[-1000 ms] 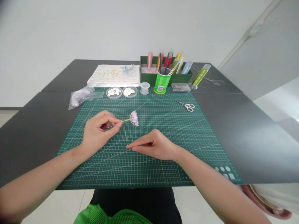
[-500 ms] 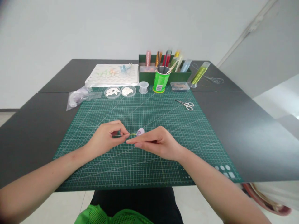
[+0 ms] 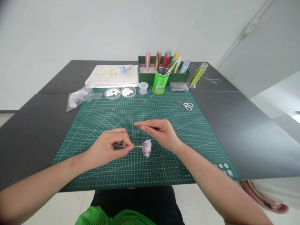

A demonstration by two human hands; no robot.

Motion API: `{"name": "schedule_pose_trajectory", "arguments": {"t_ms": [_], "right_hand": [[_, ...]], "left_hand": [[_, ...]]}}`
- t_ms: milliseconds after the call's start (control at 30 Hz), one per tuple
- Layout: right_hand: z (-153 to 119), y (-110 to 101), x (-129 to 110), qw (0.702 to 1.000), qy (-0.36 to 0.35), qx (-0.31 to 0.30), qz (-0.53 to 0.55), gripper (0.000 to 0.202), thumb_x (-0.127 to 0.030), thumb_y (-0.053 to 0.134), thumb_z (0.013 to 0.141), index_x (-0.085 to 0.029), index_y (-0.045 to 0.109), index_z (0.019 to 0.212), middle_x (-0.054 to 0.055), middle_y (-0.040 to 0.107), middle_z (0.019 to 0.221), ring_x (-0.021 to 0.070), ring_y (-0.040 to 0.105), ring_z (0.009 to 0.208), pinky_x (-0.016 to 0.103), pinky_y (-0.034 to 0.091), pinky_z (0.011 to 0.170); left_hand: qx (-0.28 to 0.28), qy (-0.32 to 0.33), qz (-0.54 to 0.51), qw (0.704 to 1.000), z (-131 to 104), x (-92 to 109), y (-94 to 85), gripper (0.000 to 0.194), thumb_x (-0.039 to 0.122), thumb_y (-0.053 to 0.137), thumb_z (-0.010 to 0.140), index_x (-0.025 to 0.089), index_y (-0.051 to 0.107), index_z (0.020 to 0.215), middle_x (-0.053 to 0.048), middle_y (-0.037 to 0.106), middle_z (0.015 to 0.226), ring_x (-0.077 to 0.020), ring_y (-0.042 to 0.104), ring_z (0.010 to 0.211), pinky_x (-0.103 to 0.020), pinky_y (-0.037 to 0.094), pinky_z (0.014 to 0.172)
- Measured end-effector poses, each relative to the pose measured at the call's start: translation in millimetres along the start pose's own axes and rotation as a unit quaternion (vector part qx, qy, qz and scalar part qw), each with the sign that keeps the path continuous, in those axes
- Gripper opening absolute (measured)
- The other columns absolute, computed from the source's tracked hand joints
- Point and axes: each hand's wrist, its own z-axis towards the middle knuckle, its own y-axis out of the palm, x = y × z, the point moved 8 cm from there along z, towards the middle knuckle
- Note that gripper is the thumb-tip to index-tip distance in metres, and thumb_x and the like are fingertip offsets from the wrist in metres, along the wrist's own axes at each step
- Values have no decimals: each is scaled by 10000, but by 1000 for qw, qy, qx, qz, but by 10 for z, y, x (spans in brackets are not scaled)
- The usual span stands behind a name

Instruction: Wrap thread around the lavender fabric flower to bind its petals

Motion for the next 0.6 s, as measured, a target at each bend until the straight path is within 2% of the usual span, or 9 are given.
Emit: {"name": "schedule_pose_trajectory", "arguments": {"t_ms": [200, 433, 500, 600], "right_hand": [[19, 74, 108, 999, 23, -38, -4, 191, -302, 704, 913, -263, 844, 1038, 58, 832, 1011, 203, 774, 870, 289, 604, 732], [14, 224, 264, 992, 52, -110, 43, 210, -319, 705, 908, -260, 841, 1057, 62, 827, 1049, 216, 774, 937, 318, 603, 818], [-5, 268, 295, 988, 58, -131, 51, 215, -349, 713, 908, -253, 843, 1050, 58, 828, 982, 211, 763, 884, 323, 597, 790], [-43, 325, 296, 985, 58, -159, 34, 258, -409, 710, 917, -233, 844, 1050, 26, 762, 740, 166, 665, 679, 288, 541, 640]], "left_hand": [[24, 8, -59, 998, -3, 26, -37, 96, 129, 705, 856, 175, 721, 774, 25, 593, 730, -62, 438, 560, -187, 327, 491], [90, 19, -81, 992, -4, 35, -175, 127, 135, 724, 868, 177, 709, 749, 24, 619, 685, -87, 544, 648, -205, 431, 611], [119, 20, -77, 990, -8, 40, -229, 133, 127, 724, 864, 178, 702, 743, 28, 618, 685, -87, 554, 648, -208, 440, 620], [172, 16, -59, 983, -24, 29, -321, 133, 133, 722, 864, 183, 704, 742, 29, 618, 678, -91, 552, 643, -212, 437, 610]]}}
